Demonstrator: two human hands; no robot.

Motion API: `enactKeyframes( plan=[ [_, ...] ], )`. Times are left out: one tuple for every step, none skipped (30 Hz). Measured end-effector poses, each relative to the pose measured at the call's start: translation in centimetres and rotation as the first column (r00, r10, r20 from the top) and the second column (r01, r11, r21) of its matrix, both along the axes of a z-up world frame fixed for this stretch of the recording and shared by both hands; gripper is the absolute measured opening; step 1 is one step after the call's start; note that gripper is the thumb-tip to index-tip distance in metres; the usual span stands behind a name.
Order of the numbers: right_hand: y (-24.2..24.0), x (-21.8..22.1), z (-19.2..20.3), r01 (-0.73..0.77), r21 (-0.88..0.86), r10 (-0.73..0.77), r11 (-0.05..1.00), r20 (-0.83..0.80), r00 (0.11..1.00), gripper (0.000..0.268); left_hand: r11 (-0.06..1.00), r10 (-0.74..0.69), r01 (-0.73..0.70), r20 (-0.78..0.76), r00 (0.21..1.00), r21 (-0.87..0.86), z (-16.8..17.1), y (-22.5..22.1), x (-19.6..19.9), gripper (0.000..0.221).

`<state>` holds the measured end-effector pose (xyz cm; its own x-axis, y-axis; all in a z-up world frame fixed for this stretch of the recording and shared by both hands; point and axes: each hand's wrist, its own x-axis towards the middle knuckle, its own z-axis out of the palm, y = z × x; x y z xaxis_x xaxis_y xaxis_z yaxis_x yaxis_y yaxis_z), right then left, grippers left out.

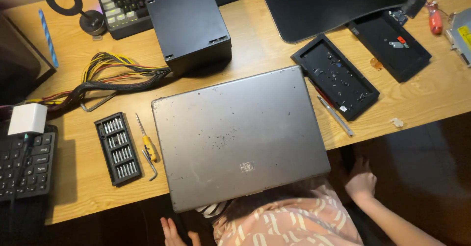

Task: Replacing or reassembling internal components of a laptop including the hard drive and battery.

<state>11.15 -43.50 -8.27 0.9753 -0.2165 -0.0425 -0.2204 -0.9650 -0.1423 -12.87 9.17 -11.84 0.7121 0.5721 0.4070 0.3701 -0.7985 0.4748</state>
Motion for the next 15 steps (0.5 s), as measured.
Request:
enactKeyframes(
  plan=[
    [-0.4,-0.3,-0.5,0.002,-0.005,-0.002,1.000,-0.010,1.000,0.083,1.000,-0.002,0.002,-0.010,1.000,-0.005,1.4,-0.1,0.7,0.080],
    [-0.8,-0.4,-0.9,-0.005,-0.017,0.005,1.000,-0.012,1.000,0.080,1.000,-0.012,0.013,-0.029,0.999,0.010,2.9,-0.4,1.2,0.078],
    [-1.2,-0.6,-1.2,-0.013,-0.029,0.013,1.000,-0.014,1.000,0.077,0.999,-0.023,0.024,-0.049,0.999,0.025,4.5,-0.7,1.5,0.075],
    [-1.1,-0.9,-1.3,-0.026,-0.027,0.025,0.999,-0.023,0.999,0.077,1.000,-0.010,0.011,-0.058,0.998,0.026,6.4,-1.2,1.9,0.075],
    [-1.0,-1.1,-1.3,-0.020,-0.035,0.019,0.999,-0.034,0.999,0.076,0.999,0.043,-0.038,-0.159,0.986,0.037,8.3,-1.7,2.2,0.073],
    [-0.9,-0.7,-1.2,-0.011,-0.045,0.010,0.999,-0.033,0.999,0.076,0.995,0.094,-0.085,-0.247,0.965,0.049,9.9,-2.2,3.4,0.072],
    [-1.0,-0.2,-1.5,-0.022,-0.046,0.021,0.999,-0.031,0.999,0.076,0.994,0.105,-0.096,-0.244,0.964,0.047,10.0,-2.1,3.6,0.072],
    [-1.1,-0.2,-1.9,-0.010,-0.050,0.008,0.999,-0.043,0.999,0.074,0.996,0.091,-0.081,-0.270,0.959,0.047,10.2,-2.0,3.4,0.072],
    [-1.3,-0.1,-2.3,0.001,-0.054,-0.004,0.999,-0.054,0.999,0.072,0.997,0.078,-0.067,-0.295,0.952,0.046,10.3,-1.9,3.4,0.073],
    [-1.6,-0.2,-2.3,-0.008,-0.059,0.004,0.998,-0.058,0.998,0.072,0.996,0.085,-0.076,-0.299,0.951,0.041,10.5,-2.1,3.3,0.073],
    [-2.0,-0.2,-2.2,0.003,-0.069,-0.009,0.998,-0.089,0.996,0.069,0.995,0.092,-0.076,-0.325,0.941,0.063,10.8,-2.3,3.4,0.073],
    [-2.0,0.1,-2.3,0.015,-0.074,-0.023,0.997,-0.117,0.993,0.067,0.993,0.102,-0.075,-0.348,0.932,0.090,11.1,-2.2,3.7,0.073],
    [-1.5,0.0,-1.8,0.006,-0.073,-0.015,0.997,-0.117,0.993,0.067,0.992,0.110,-0.083,-0.348,0.931,0.092,11.4,-2.2,3.5,0.073],
    [-1.2,0.4,-1.4,0.022,-0.076,-0.030,0.997,-0.107,0.994,0.070,0.993,0.099,-0.071,-0.331,0.938,0.096,11.5,-2.4,3.9,0.074],
    [-0.8,0.8,-1.0,0.038,-0.080,-0.046,0.996,-0.097,0.994,0.072,0.993,0.089,-0.060,-0.314,0.945,0.101,11.4,-2.6,4.4,0.074]
  ],
)
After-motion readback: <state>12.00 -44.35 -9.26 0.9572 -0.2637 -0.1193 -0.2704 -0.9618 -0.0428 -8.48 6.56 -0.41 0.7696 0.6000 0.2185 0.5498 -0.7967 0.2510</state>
